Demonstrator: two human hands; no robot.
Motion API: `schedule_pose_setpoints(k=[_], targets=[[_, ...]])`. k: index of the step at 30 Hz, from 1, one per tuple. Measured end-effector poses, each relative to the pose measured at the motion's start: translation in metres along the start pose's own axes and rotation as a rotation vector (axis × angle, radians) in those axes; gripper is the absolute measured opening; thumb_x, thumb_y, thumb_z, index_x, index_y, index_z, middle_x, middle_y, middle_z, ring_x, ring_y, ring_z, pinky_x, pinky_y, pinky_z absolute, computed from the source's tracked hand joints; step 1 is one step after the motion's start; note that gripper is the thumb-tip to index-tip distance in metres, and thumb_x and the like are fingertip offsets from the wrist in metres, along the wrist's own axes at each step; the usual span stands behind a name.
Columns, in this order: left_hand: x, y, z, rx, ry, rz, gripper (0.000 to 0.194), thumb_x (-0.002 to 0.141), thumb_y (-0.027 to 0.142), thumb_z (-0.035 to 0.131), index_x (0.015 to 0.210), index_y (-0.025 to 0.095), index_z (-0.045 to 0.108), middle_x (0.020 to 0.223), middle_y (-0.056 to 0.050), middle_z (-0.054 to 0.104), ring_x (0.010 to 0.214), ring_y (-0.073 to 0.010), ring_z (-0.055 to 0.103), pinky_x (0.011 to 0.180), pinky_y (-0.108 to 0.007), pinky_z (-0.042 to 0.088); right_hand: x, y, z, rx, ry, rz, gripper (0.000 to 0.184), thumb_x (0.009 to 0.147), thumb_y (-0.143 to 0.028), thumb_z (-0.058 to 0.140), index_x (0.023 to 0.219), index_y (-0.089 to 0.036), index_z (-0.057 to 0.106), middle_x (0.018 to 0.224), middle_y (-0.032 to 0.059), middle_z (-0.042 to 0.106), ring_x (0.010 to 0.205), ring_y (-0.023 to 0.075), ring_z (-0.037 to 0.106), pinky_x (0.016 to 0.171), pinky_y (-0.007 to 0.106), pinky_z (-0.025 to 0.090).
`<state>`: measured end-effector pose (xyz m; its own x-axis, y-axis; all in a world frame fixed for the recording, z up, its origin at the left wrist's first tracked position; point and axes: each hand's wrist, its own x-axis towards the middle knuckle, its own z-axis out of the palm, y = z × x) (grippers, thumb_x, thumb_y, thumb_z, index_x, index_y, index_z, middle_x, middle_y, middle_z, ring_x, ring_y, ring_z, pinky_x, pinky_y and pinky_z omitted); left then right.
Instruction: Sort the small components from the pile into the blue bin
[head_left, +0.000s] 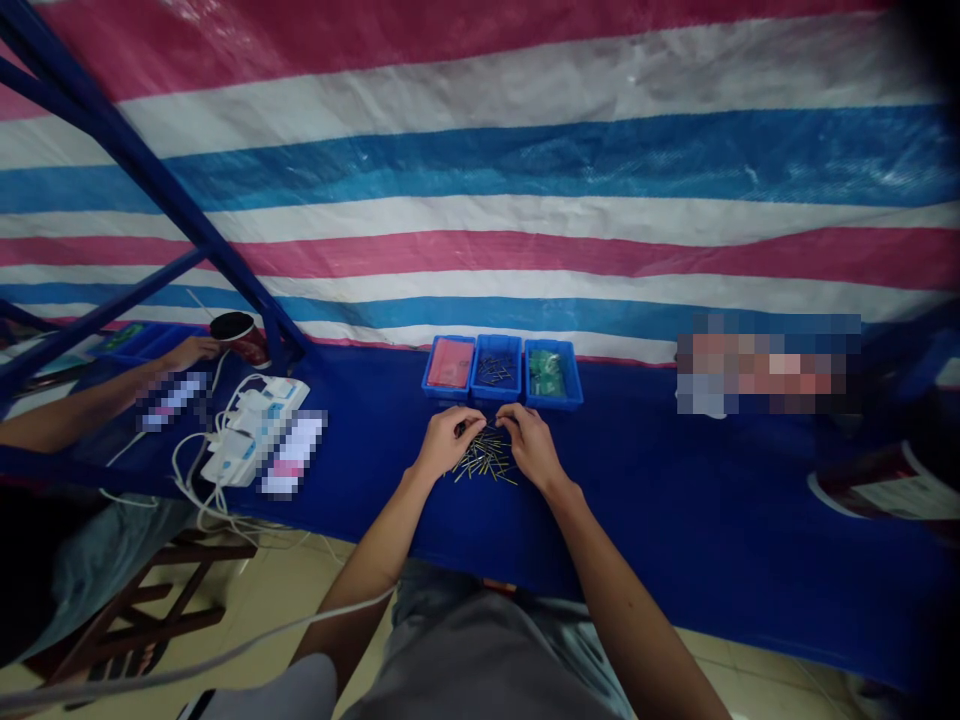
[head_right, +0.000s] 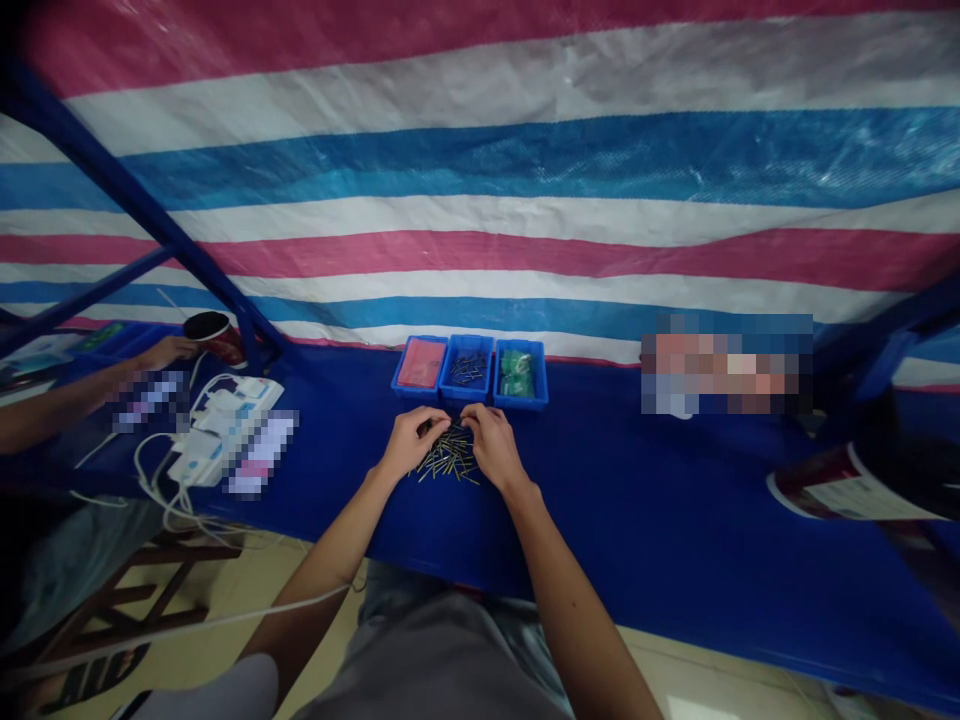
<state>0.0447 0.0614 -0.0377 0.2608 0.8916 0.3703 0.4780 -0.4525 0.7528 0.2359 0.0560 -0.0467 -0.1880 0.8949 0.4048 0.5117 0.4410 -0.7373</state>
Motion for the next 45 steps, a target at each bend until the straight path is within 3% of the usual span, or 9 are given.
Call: schedule_pose_setpoints(k=[7, 12, 19, 27, 32, 45], targets=[[0.0, -0.005, 0.002, -0.03, 0.005, -0.035, 0.025, 0.094, 0.038, 0.061, 0.094, 0.018, 0.074, 0.078, -0.003, 0.07, 0.069, -0.0136, 0.06, 0.063, -0.023, 0.043, -0.001, -0.004, -0.001, 0.025, -0.01, -0.014, 0.015, 0.101, -0.021, 0.039, 0.102, -0.024, 0.054, 0.092, 0.0026, 0.071, 0.09, 0.0213, 0.065, 0.096, 0.039, 0.04], [0.0, -0.006, 0.002, -0.048, 0.01, -0.057, 0.025, 0.095, 0.039, 0.06, 0.094, 0.018, 0.073, 0.08, -0.003, 0.072, 0.07, -0.0139, 0.062, 0.064, -0.023, 0.043, -0.002, -0.006, -0.001, -0.032, 0.085, -0.037, 0.014, 0.1, -0.026, 0.043, 0.102, -0.023, 0.056, 0.102, 0.0081, 0.064, 0.096, 0.0235, 0.059, 0.088, 0.037, 0.042], [0.0, -0.006, 0.001, -0.052, 0.015, -0.046, 0.019, 0.094, 0.034, 0.062, 0.094, 0.018, 0.074, 0.081, -0.003, 0.073, 0.071, -0.0139, 0.064, 0.063, -0.023, 0.044, -0.001, -0.008, -0.002, -0.055, 0.117, 0.041, 0.008, 0.096, -0.029, 0.052, 0.097, -0.023, 0.057, 0.072, -0.002, 0.063, 0.065, 0.0179, 0.057, 0.082, 0.037, 0.041], [0.0, -0.006, 0.001, -0.06, 0.023, -0.029, 0.019, 0.093, 0.033, 0.063, 0.098, 0.018, 0.075, 0.084, -0.004, 0.074, 0.073, -0.0147, 0.065, 0.066, -0.024, 0.046, -0.001, -0.013, -0.003, 0.139, 0.106, 0.107, 0.003, 0.086, -0.024, 0.059, 0.089, -0.023, 0.061, 0.079, 0.0001, 0.071, 0.073, 0.019, 0.066, 0.082, 0.036, 0.049], [0.001, -0.005, 0.0, -0.07, 0.021, -0.022, 0.02, 0.093, 0.034, 0.063, 0.098, 0.018, 0.075, 0.084, -0.005, 0.073, 0.073, -0.0149, 0.065, 0.067, -0.025, 0.047, -0.002, -0.013, -0.002, 0.254, 0.035, 0.116, 0.007, 0.089, -0.028, 0.06, 0.091, -0.023, 0.064, 0.086, 0.0023, 0.072, 0.078, 0.0197, 0.068, 0.08, 0.035, 0.053], [0.001, -0.001, -0.002, -0.076, -0.03, -0.006, 0.02, 0.09, 0.036, 0.068, 0.089, 0.017, 0.072, 0.075, -0.002, 0.067, 0.066, -0.0124, 0.059, 0.064, -0.023, 0.043, 0.001, -0.011, -0.001, 0.292, 0.081, 0.028, 0.016, 0.091, -0.034, 0.063, 0.083, -0.021, 0.067, 0.087, 0.0041, 0.068, 0.078, 0.0195, 0.062, 0.075, 0.033, 0.049]])
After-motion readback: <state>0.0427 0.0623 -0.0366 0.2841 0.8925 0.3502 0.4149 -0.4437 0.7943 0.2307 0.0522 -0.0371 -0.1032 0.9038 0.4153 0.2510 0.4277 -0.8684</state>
